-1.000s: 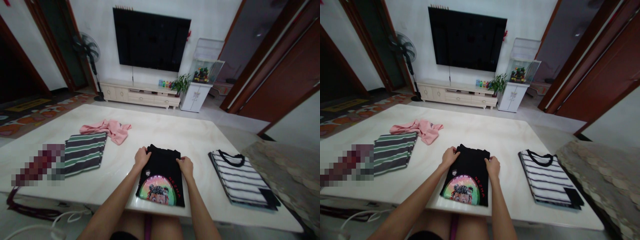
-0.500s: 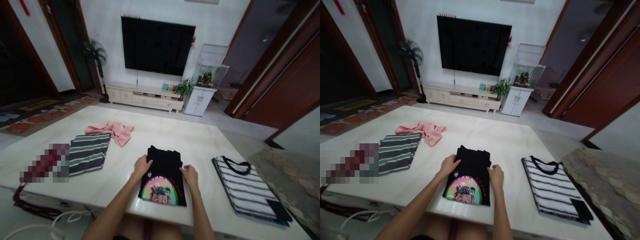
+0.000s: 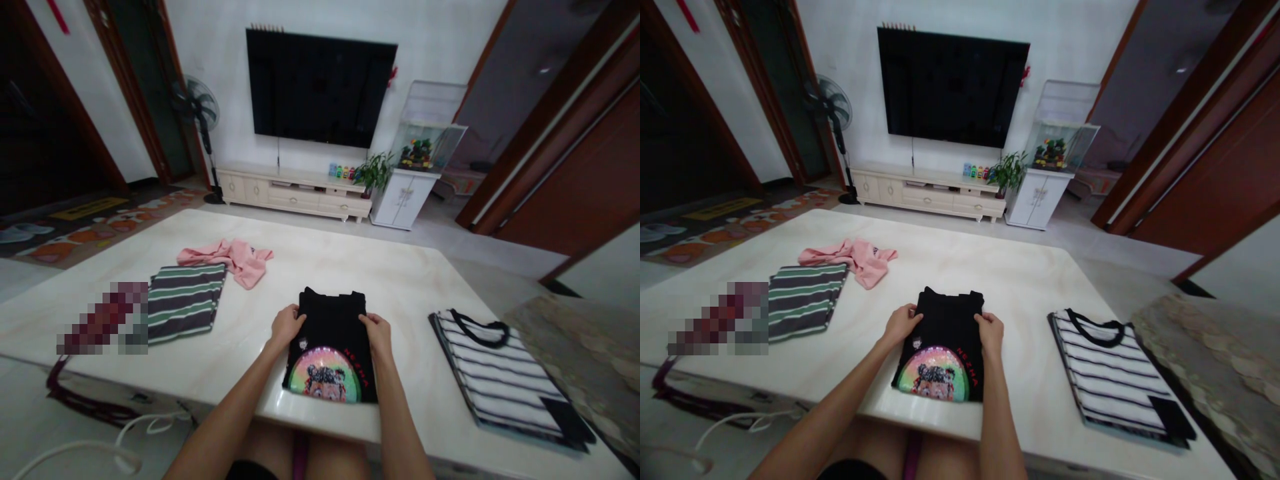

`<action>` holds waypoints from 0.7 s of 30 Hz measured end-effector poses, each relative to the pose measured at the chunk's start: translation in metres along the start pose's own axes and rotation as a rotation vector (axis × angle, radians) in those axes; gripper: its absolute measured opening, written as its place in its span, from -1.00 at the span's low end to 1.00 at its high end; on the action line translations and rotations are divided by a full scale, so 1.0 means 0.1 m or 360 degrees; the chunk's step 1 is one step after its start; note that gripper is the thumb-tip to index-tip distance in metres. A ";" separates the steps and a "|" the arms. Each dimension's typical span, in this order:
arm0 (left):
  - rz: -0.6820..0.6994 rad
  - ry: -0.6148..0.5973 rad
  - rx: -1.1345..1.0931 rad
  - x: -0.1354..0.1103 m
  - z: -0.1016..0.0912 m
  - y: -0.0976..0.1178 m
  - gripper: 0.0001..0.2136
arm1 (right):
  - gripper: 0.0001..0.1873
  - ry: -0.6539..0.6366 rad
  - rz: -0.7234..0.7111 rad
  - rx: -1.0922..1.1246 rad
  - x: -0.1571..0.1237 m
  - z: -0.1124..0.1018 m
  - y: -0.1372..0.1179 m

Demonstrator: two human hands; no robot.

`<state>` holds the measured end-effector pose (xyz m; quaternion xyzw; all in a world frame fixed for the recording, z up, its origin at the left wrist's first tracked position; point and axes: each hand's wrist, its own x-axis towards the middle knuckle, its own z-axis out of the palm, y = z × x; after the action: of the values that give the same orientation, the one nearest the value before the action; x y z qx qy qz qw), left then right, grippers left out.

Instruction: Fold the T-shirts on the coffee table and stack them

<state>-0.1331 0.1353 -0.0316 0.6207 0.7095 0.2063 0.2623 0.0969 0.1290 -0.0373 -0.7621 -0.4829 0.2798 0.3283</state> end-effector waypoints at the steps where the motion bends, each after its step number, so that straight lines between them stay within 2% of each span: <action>1: -0.0009 -0.0001 -0.0006 0.00 0.00 0.00 -0.75 | -0.67 -0.0024 0.0039 0.0023 0.02 -0.01 0.01; 7: -0.0048 -0.0020 -0.0090 0.07 -0.01 0.03 -0.77 | -0.67 -0.0029 0.0131 -0.0051 0.09 -0.03 0.00; 10: -0.0016 -0.0058 -0.0219 0.10 -0.03 0.05 -0.79 | -0.66 -0.0060 0.0095 0.0002 0.08 -0.01 -0.07; 13: 0.0046 -0.0166 -0.0411 0.06 -0.07 0.09 -0.75 | -0.68 -0.0061 -0.0010 0.0141 0.00 -0.10 -0.09; 15: 0.0091 -0.0287 -0.0621 -0.05 -0.10 0.14 -0.66 | -0.68 -0.0025 -0.0106 0.0243 -0.12 -0.26 -0.07; 17: 0.0161 -0.0493 -0.0996 -0.24 -0.11 0.23 -0.52 | -0.66 0.0032 -0.0203 0.0333 -0.30 -0.51 0.00; 19: 0.0245 -0.0751 -0.1413 -0.48 -0.10 0.38 -0.37 | -0.63 0.0093 -0.0283 0.0400 -0.52 -0.87 0.11; 21: 0.0314 -0.1004 -0.1668 -0.74 -0.04 0.59 -0.25 | -0.61 0.0177 -0.0310 0.0444 -0.74 -1.31 0.25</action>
<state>-0.0831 0.0710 0.0171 0.5031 0.3416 0.3572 0.7090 0.1803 0.0233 0.0342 -0.6731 -0.4919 0.2685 0.4826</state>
